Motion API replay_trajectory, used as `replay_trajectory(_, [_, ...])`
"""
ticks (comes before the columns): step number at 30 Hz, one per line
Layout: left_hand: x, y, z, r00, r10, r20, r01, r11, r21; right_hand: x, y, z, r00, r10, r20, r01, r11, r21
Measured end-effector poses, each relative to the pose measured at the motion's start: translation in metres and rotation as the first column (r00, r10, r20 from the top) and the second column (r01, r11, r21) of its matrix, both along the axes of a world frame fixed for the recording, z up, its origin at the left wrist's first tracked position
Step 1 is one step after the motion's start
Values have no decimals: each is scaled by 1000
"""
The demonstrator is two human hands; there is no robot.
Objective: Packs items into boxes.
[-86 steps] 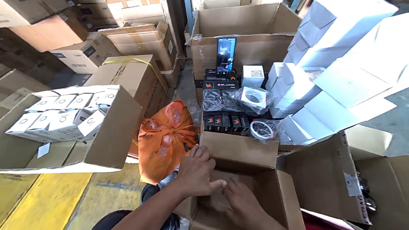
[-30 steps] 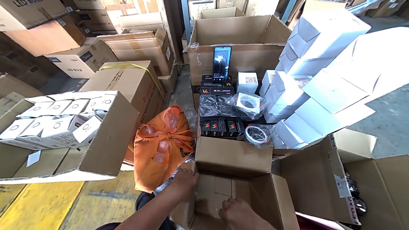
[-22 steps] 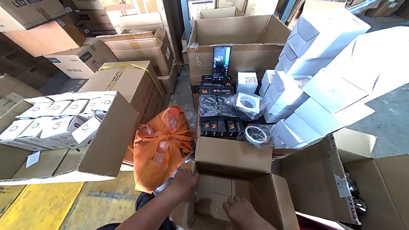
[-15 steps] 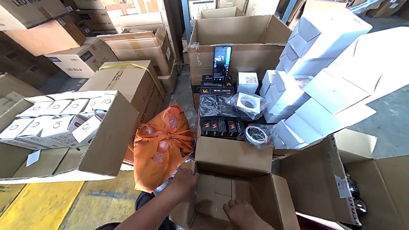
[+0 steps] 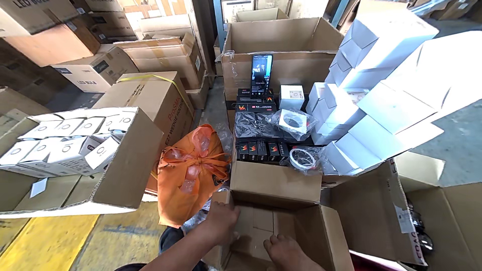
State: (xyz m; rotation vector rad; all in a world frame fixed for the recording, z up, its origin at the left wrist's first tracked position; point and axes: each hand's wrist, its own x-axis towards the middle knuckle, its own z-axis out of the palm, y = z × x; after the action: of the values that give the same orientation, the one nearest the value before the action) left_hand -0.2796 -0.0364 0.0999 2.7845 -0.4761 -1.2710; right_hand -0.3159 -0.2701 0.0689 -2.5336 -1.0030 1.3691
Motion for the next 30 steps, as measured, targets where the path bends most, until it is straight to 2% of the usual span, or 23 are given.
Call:
replay_trajectory(7, [-5,-5,-3,999,-47,-8,47,998,42,0,2,-1,1000,8,-8,-8,1000,-9])
replay_trajectory(11, [-6,-3,-4,1000,-23,9,23,1000,-1,-1,0,-2,1000,-11,11,11,1000,19])
replay_trajectory(27, [-4,-5,-3,999,-32,13,31,999,21,0,1,0,1000,8,-3,-8,1000,-4])
replay_trajectory(30, [-1,0,-1,1000,-23,10,23,1000,-15,0,2,-1,1000,6,-1,-6,1000,-10])
